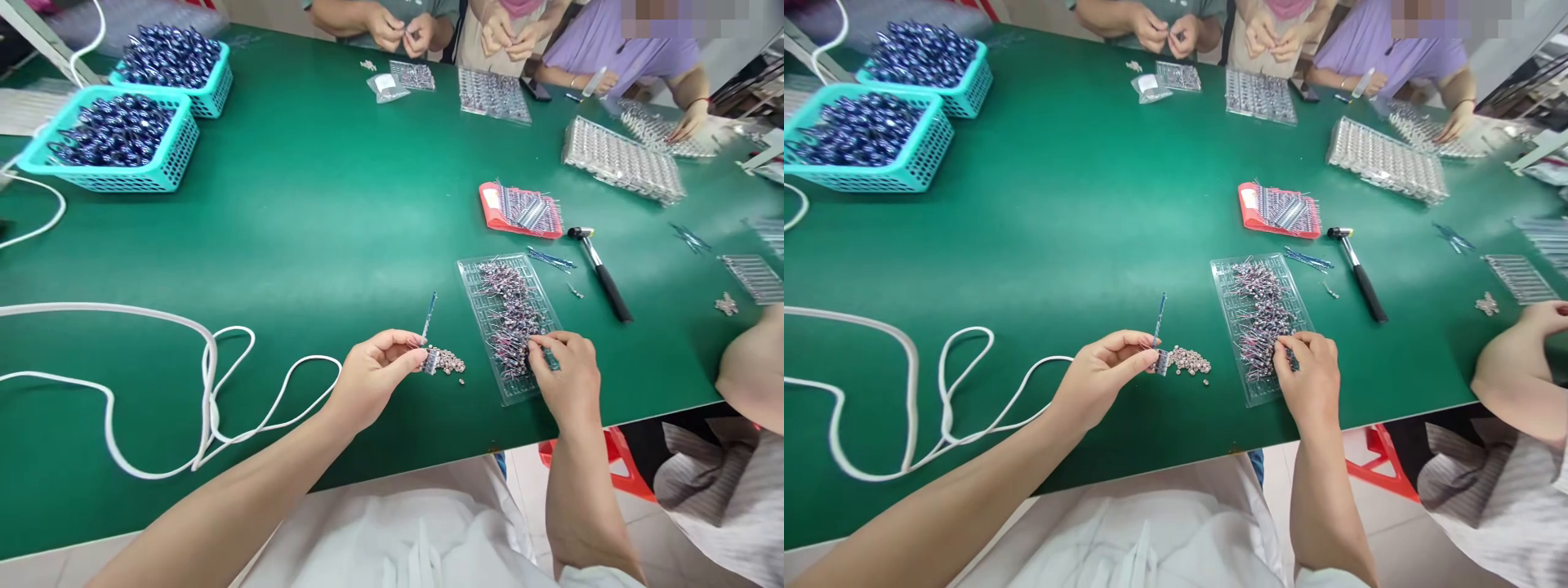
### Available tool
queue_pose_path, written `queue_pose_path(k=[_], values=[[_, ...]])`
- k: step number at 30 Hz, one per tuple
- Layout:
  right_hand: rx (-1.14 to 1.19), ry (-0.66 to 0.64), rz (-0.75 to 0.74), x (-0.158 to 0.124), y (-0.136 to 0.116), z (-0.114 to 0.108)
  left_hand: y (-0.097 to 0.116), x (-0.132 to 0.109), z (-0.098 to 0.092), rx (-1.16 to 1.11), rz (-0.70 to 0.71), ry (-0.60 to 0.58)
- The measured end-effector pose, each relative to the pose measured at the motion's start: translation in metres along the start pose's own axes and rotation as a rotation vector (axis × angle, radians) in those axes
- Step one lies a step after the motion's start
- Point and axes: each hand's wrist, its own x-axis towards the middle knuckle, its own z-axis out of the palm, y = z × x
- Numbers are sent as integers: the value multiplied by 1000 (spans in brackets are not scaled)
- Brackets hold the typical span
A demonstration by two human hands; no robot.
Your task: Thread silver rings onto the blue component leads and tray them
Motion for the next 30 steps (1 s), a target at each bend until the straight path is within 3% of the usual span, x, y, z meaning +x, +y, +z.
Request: queue_pose_path(k=[4, 7, 8, 12, 26, 30], values=[[22, 40, -2, -11, -27, -2, -4, 2, -1, 5, -3, 26], [176, -61, -189, -17, -62, -2, -6, 2, -1, 20, 0, 19], [231, -147, -253, -18, -73, 0, -6, 2, 0, 21, 1, 16], [301, -334, -375, -20, -100, 12, -5, 3, 0, 6, 9, 12], [160, -311, -583, -12, -113, 24, -3, 2, -1, -24, -19, -29], [185, -276, -560, -13, -114, 29, -5, 0, 0, 27, -22, -54]])
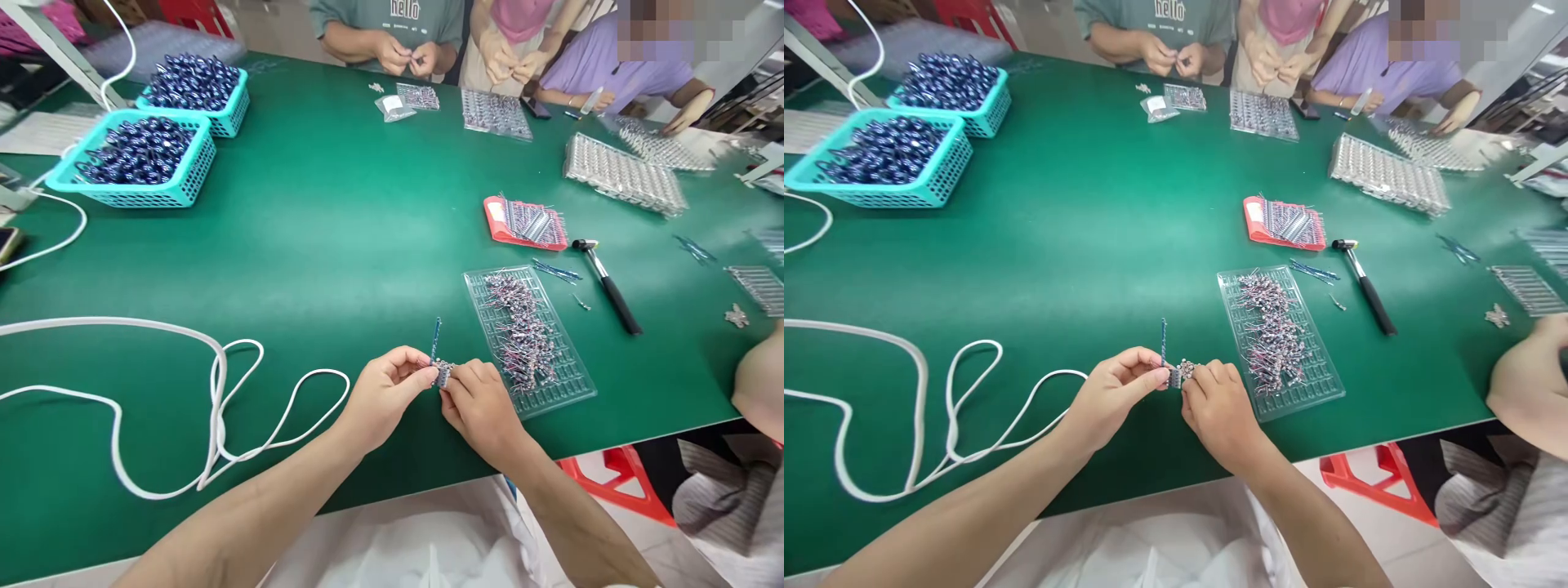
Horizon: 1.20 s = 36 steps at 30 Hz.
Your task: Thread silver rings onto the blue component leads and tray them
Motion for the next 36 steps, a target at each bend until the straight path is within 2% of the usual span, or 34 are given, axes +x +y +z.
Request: queue_pose_path(k=[3, 6, 10, 14, 17, 21, 25, 29, 36], values=[[164, 80, 101, -4, 1, -5, -1, -2, 2, 24, 10, -47], [388, 193, 271, -9, 2, -18, -3, -6, 3, 45, 40, -126], [613, 277, 455, -14, -2, -31, -8, -12, 4, 209, 188, -208], [642, 319, 431, -15, -9, -28, -12, -17, 6, 267, 344, -265], [568, 373, 377, -13, -12, -24, -13, -19, 8, 265, 379, -270], [434, 472, 331, -9, -13, -22, -16, -22, 7, 213, 326, -287], [405, 523, 324, -9, -14, -21, -15, -23, 7, 92, 214, -316], [380, 554, 339, -10, -14, -19, -11, -23, 8, -12, 99, -316], [354, 553, 324, -10, -13, -21, -11, -21, 8, -27, 58, -298]])
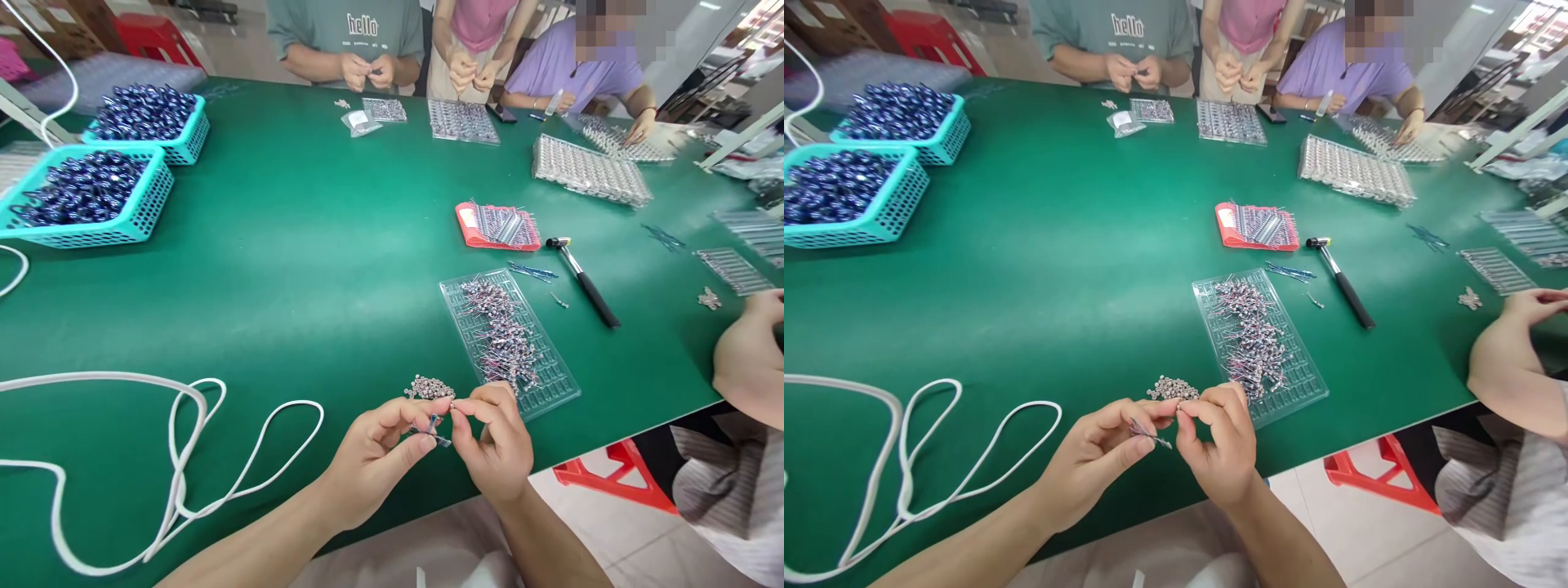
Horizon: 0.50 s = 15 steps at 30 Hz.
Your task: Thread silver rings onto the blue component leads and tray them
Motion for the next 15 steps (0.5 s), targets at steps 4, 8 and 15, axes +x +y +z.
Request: queue_pose_path(k=[4, 8, 15], values=[[-35, -17, -25, 0, -1, 0, 1, 0, 0, -19, -10, 9], [-36, -17, -20, 0, 0, 1, 3, 0, 0, -1, -9, 19], [-7, -21, -20, -2, 1, 2, -3, 1, -2, 65, 44, 16]])
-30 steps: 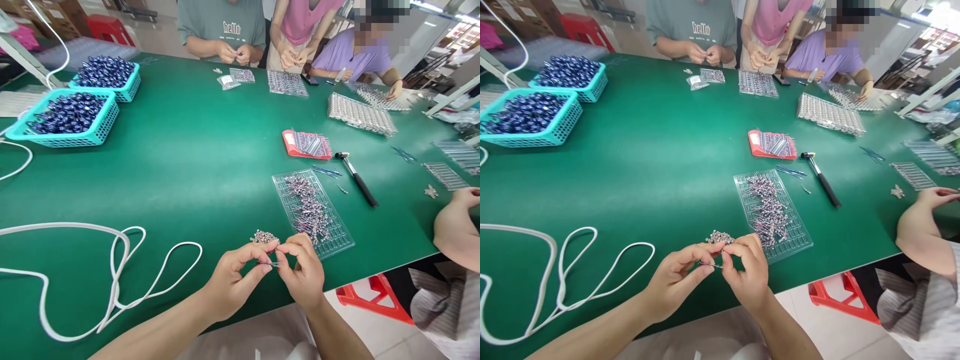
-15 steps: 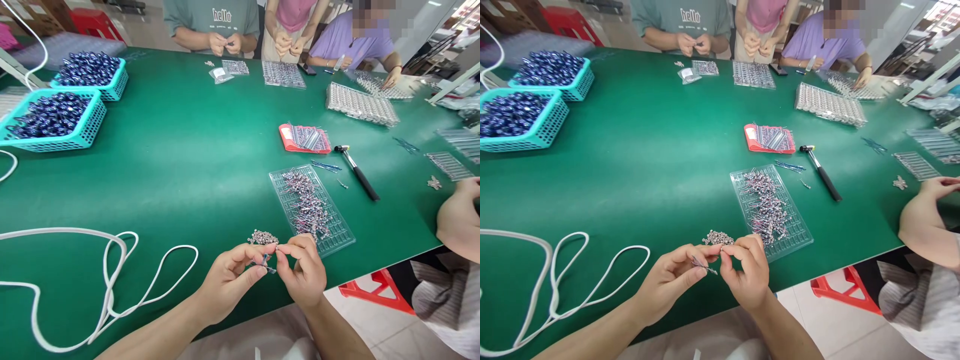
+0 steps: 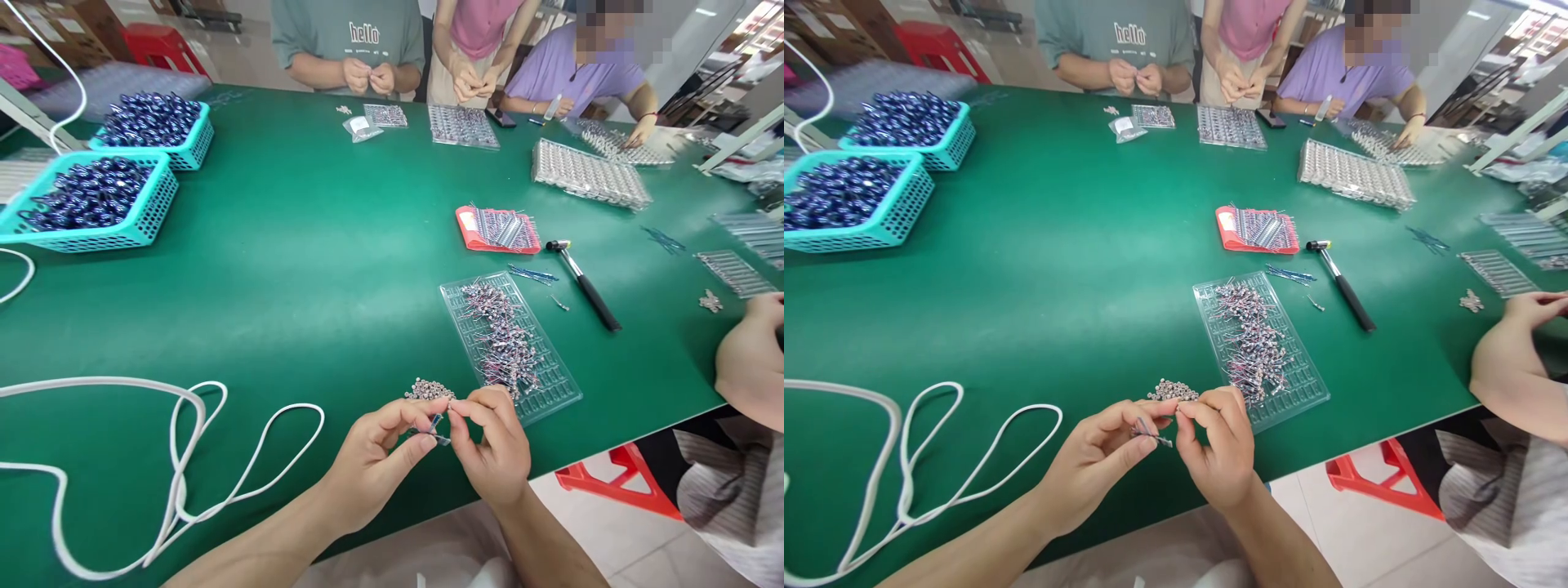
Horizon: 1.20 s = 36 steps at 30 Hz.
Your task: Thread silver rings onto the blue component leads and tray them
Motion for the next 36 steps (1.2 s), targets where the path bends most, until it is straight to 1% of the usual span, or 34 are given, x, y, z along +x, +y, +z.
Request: queue_pose_path(k=[6, 11, 16, 19, 25, 31, 36], values=[[-6, -9, -36, -3, 2, -2, -6, -2, -1, 76, 59, -27], [-9, 2, -29, -6, 3, -3, -4, -4, 0, 75, 66, -40], [18, 36, -7, -5, 0, -2, 4, -2, 2, -12, 11, -31], [35, 23, -24, -2, 0, -3, 8, 0, 2, -92, -24, -19], [7, -5, -81, 0, 0, -4, 5, 3, -3, -269, -108, -24], [6, 7, -52, -2, 0, -3, 3, 5, -4, -298, -130, -44], [-1, 18, -40, -2, -1, -3, 5, 5, -2, -303, -120, -46]])
